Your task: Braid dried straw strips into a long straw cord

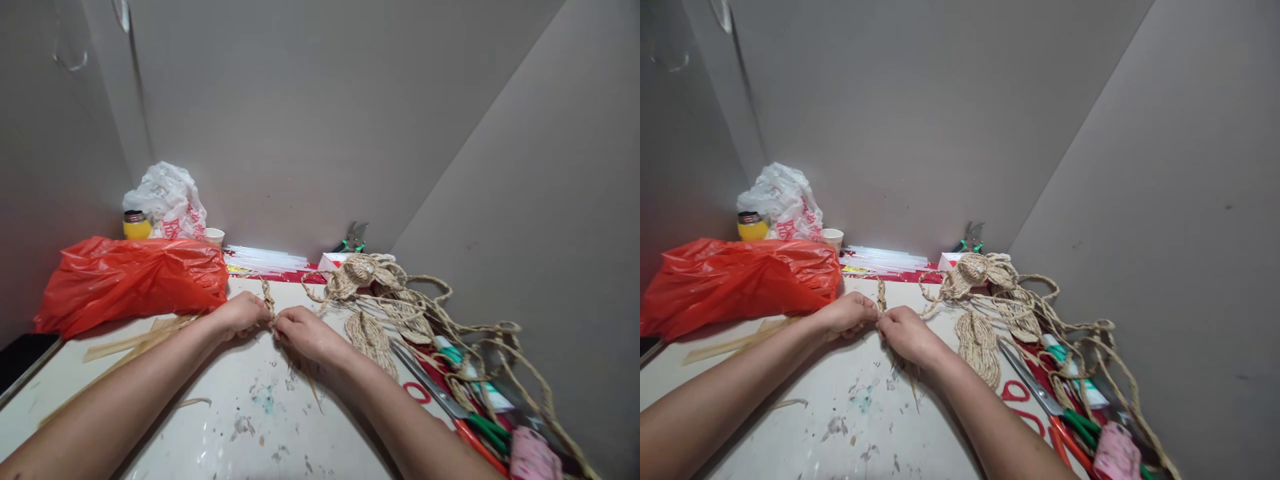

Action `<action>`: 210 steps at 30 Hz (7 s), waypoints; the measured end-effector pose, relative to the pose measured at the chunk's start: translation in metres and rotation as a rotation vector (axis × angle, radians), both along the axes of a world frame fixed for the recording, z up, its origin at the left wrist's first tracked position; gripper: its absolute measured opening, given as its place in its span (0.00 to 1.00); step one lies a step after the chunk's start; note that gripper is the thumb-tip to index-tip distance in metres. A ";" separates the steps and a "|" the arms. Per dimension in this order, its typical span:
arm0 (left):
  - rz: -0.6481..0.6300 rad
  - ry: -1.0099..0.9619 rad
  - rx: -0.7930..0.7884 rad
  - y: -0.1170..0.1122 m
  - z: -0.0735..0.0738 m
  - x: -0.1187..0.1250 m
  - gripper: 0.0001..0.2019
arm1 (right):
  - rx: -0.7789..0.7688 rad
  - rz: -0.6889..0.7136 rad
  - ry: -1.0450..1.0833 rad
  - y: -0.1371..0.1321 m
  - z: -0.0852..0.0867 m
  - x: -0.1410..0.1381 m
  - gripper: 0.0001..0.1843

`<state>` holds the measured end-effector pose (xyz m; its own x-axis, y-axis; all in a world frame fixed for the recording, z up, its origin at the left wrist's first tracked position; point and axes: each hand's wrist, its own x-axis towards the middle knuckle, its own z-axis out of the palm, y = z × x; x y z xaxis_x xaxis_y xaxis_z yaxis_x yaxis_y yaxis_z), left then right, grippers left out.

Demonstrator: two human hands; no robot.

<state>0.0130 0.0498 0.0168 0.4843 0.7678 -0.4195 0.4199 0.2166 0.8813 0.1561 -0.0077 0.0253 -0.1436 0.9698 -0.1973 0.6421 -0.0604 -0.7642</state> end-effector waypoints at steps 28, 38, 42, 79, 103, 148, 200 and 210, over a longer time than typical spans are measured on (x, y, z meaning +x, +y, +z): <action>-0.078 -0.258 -0.224 0.006 0.001 -0.007 0.14 | -0.212 -0.158 0.471 0.011 -0.012 0.002 0.11; -0.061 -0.087 -0.012 -0.002 0.003 -0.002 0.11 | -0.061 -0.122 0.170 0.020 -0.018 0.005 0.13; -0.113 -0.050 -0.002 -0.001 0.005 -0.006 0.10 | -0.166 -0.053 0.234 0.020 -0.018 0.008 0.12; -0.308 1.125 0.724 -0.040 0.073 -0.166 0.11 | -0.343 0.032 0.469 0.022 -0.031 0.015 0.18; -0.311 0.285 0.523 -0.091 0.077 -0.165 0.13 | -0.324 0.020 0.454 0.021 -0.032 0.013 0.19; 0.259 -0.122 0.168 -0.030 -0.004 -0.005 0.06 | -0.321 0.038 0.571 0.019 -0.018 0.016 0.13; 0.123 0.153 0.249 -0.029 0.002 0.001 0.05 | -0.242 -0.271 0.732 0.012 -0.026 -0.011 0.10; -0.164 0.390 0.757 -0.086 0.021 -0.008 0.18 | -0.336 -0.294 0.864 0.009 -0.020 -0.005 0.06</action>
<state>0.0045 -0.0361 0.0379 0.5413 0.8407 0.0172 0.6967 -0.4599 0.5505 0.1512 0.0017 0.0053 -0.1300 0.9026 -0.4104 -0.2074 -0.4295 -0.8789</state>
